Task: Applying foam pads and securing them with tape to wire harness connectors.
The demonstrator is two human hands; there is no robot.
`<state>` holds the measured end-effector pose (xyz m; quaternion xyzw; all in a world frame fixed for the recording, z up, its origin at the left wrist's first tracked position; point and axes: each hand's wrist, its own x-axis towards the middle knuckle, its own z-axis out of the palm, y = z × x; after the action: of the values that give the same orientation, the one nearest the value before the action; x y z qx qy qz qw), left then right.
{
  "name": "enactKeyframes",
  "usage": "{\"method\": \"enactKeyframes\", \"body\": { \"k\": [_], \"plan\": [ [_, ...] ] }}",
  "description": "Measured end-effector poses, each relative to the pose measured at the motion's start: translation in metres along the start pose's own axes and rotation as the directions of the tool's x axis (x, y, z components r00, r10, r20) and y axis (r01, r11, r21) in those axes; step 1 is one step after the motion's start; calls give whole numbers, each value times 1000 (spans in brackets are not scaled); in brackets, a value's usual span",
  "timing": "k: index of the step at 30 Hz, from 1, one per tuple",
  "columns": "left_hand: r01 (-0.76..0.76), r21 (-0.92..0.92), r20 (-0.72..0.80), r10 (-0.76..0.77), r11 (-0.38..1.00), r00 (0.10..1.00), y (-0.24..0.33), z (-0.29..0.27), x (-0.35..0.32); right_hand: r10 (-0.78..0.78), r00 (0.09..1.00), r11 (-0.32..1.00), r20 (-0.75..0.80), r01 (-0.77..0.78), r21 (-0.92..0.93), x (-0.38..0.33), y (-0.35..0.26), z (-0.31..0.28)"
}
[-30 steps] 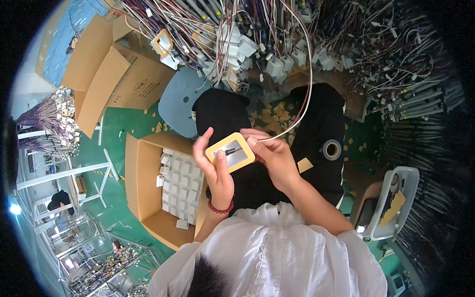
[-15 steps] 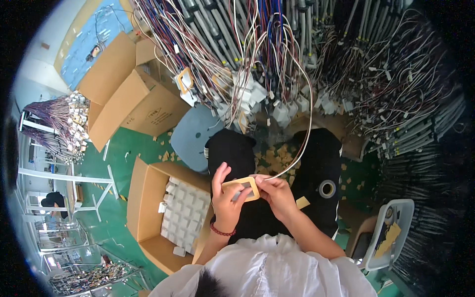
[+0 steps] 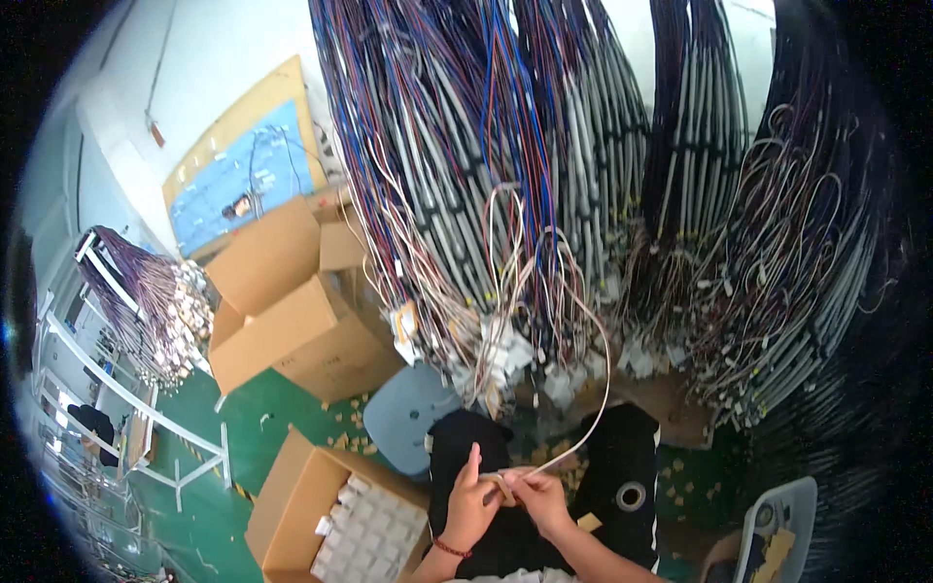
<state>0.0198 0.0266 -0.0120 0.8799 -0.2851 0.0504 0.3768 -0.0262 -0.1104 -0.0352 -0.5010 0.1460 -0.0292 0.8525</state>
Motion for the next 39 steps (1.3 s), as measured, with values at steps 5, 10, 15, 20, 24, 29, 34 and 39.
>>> {"method": "enactKeyframes", "body": {
  "k": [5, 10, 15, 20, 24, 29, 34, 39],
  "plan": [
    [20, -95, -1, -21, 995, 1000, -5, -2, 6, -208, 968, 868, 138, 248, -431, 2, -10, 9],
    [45, -63, 60, -41, 997, 997, -4, -15, 8, -62, 998, 931, 11, 62, -359, 11, -30, 2],
    [332, -514, 278, -213, 791, 937, -17, -12, -4, -406, 902, 786, -145, 263, -560, 29, -21, -11],
    [713, -643, 670, -246, 278, 700, -9, -27, -24, -448, 893, 676, -47, 304, -671, 40, -22, -43],
    [587, -795, 520, -326, 154, 789, -3, -7, -22, -416, 909, 373, 6, 177, -911, -1, -68, -20],
    [499, -831, 387, -387, 247, 837, 24, -4, 1, -516, 801, 730, -304, 226, -645, -17, -60, -40],
    [466, -769, 362, -303, 437, 882, 44, 0, 6, 34, 995, 989, -97, -47, -140, -21, -70, -16],
    [470, -749, 387, -268, 466, 882, 44, -2, -4, 193, 980, 981, 44, -191, -31, -12, -68, -15]
  ]
}}
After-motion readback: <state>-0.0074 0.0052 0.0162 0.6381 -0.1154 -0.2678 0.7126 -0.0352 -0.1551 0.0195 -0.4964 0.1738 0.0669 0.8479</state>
